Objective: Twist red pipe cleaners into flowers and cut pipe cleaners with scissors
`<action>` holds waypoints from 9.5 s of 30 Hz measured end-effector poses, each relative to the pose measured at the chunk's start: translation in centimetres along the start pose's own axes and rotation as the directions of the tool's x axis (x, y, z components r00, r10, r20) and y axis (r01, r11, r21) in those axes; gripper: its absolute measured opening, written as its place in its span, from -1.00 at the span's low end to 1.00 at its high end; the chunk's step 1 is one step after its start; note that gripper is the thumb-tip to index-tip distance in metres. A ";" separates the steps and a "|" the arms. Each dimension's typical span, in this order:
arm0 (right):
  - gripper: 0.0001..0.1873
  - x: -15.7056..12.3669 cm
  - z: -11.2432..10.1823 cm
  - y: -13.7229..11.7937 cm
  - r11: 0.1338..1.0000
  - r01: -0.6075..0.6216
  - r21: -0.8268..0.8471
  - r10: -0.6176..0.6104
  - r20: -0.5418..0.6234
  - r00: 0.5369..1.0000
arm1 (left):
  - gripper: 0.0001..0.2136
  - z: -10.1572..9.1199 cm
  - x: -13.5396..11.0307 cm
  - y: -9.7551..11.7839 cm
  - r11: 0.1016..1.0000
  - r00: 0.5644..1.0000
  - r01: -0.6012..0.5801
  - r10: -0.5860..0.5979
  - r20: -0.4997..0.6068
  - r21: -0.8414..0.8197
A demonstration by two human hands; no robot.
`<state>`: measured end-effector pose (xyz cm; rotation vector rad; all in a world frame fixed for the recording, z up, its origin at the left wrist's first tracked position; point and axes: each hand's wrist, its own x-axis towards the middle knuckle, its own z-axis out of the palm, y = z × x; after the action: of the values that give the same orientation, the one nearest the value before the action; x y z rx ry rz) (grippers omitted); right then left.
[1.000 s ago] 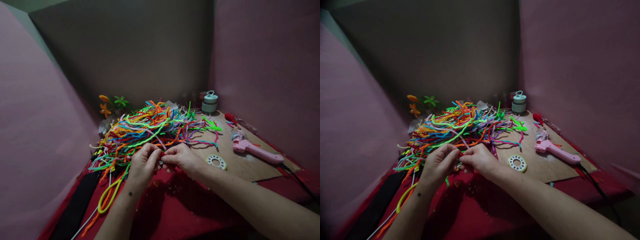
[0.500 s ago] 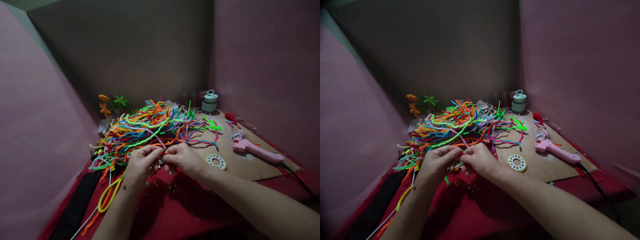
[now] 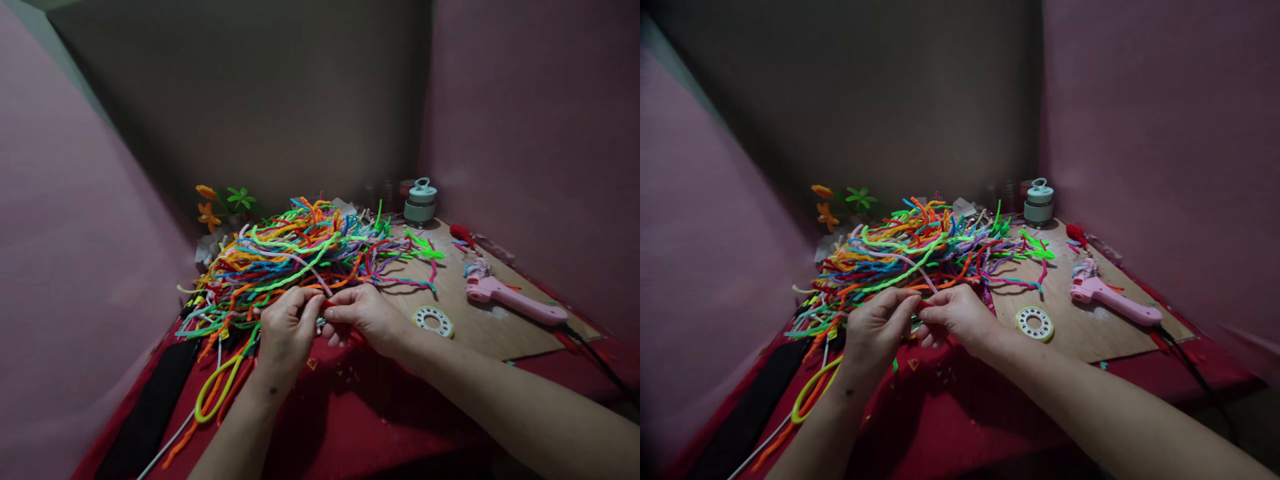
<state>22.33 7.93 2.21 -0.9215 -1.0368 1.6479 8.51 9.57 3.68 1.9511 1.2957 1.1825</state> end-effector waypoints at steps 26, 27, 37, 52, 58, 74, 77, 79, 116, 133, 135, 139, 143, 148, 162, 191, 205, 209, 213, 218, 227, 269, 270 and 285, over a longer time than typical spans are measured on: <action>-0.80 -0.1 -0.2 0.0 0.999 -0.032 0.034 0.031 0.033 0.999 | -0.83 -0.6 0.6 1.0 0.844 0.909 0.409 -0.342 0.240 -0.347; -0.80 -0.1 -0.1 0.0 0.999 -0.036 0.004 0.036 0.031 0.999 | -0.83 -0.6 0.6 0.9 0.857 0.916 0.393 -0.332 0.225 -0.334; -0.81 -0.4 0.1 -0.4 0.982 -0.005 -0.188 0.007 0.010 1.000 | -0.81 -0.3 0.5 0.4 0.824 0.908 0.413 -0.341 0.241 -0.387; -0.75 -0.4 0.3 0.0 0.975 0.007 -0.222 -0.021 -0.062 0.998 | -0.80 -0.2 1.1 -0.2 0.918 0.942 0.311 -0.265 0.206 -0.246; -0.81 -0.4 0.3 -0.1 0.985 -0.043 -0.167 0.037 -0.042 0.998 | -0.76 -0.7 1.4 -0.7 0.787 0.911 0.398 -0.280 0.302 -0.471; -0.83 -0.3 0.2 0.0 0.989 -0.054 -0.138 0.052 -0.018 0.998 | -0.81 -0.9 1.4 -0.7 0.885 0.935 0.305 -0.208 0.288 -0.351; -0.81 -0.3 0.2 0.0 0.990 -0.054 -0.133 0.052 -0.021 0.998 | -0.83 -0.6 1.3 -0.6 0.927 0.949 0.257 -0.188 0.254 -0.274; -0.81 -0.3 0.2 0.0 0.989 -0.058 -0.133 0.055 -0.026 0.998 | -0.85 -0.2 1.1 -0.7 0.960 0.970 0.193 -0.157 0.185 -0.201; -0.84 0.9 -0.8 0.2 0.925 0.216 0.312 -0.138 -0.255 0.957 | -0.78 1.8 -0.1 1.2 0.852 0.844 0.445 -0.296 0.448 -0.276; -0.80 1.9 -1.9 -0.7 0.781 0.071 0.620 0.128 -0.270 0.954 | -0.78 1.3 0.1 -1.0 0.969 0.952 -0.239 0.221 0.210 0.067; -0.81 1.8 -1.6 -0.4 0.774 0.020 0.633 0.141 -0.202 0.969 | -0.76 1.4 0.0 -1.4 0.890 0.885 -0.444 0.417 0.208 0.105; -0.85 1.6 -1.1 0.1 0.771 -0.056 0.635 0.163 -0.111 0.980 | -0.82 1.5 -0.3 -1.8 0.726 0.751 -0.660 0.628 0.207 0.193; -0.88 1.6 -0.9 0.4 0.786 -0.074 0.614 0.152 -0.075 0.985 | -0.82 1.0 -0.3 -1.5 0.742 0.741 -0.664 0.635 0.218 0.097; -0.95 1.4 -0.7 0.6 0.866 -0.012 0.501 0.049 -0.060 0.997 | -0.77 0.2 -0.2 -0.6 0.820 0.779 -0.569 0.564 0.275 -0.069; -0.90 1.6 -1.1 1.7 0.972 0.215 0.094 -0.198 -0.161 0.967 | -0.91 -0.4 0.1 -0.3 0.945 0.941 -0.325 0.321 0.102 0.023; -0.70 0.9 -0.8 1.4 0.783 0.385 -0.489 -0.478 -0.077 0.875 | -0.87 1.3 -1.5 0.0 0.370 0.821 -0.522 0.463 0.335 0.768; -0.72 0.8 -0.9 1.9 0.766 0.430 -0.479 -0.528 -0.085 0.845 | -0.85 1.2 -1.3 -0.4 0.525 0.822 -0.551 0.475 0.315 0.649; -0.82 0.9 -0.9 1.8 0.874 0.343 -0.344 -0.397 -0.098 0.913 | -0.79 1.1 -1.1 -0.8 0.553 0.761 -0.621 0.595 0.258 0.556; -0.89 1.2 -0.9 1.7 0.971 0.240 0.019 -0.238 -0.062 0.969 | -0.80 0.8 -0.9 -0.9 0.620 0.763 -0.631 0.606 0.226 0.467; -0.91 1.4 -0.9 1.7 0.961 0.210 0.182 -0.202 -0.063 0.977 | -0.76 0.7 -0.8 -1.1 0.621 0.762 -0.633 0.606 0.229 0.462; -0.88 1.0 -0.7 1.1 0.973 0.176 0.151 -0.161 -0.105 0.981 | -0.61 -0.1 -0.2 0.2 0.997 0.998 -0.068 0.067 0.020 0.045; -0.82 1.1 -1.1 0.7 0.940 0.157 0.302 -0.141 -0.072 0.987 | -0.95 0.4 -0.3 -0.8 0.863 0.875 -0.474 0.441 0.199 0.172; -0.80 1.1 -1.1 0.7 0.937 0.160 0.309 -0.142 -0.081 0.987 | -0.93 0.4 -0.3 -0.9 0.880 0.884 -0.450 0.415 0.214 0.152; -0.87 1.4 -0.9 1.3 0.893 0.042 0.448 -0.019 -0.055 0.998 | -0.49 0.6 0.2 0.4 0.849 0.833 0.411 -0.202 0.515 -0.332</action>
<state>22.37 9.18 0.54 -0.6267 -0.5900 1.7290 9.32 9.64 3.81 1.4918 0.9493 0.6964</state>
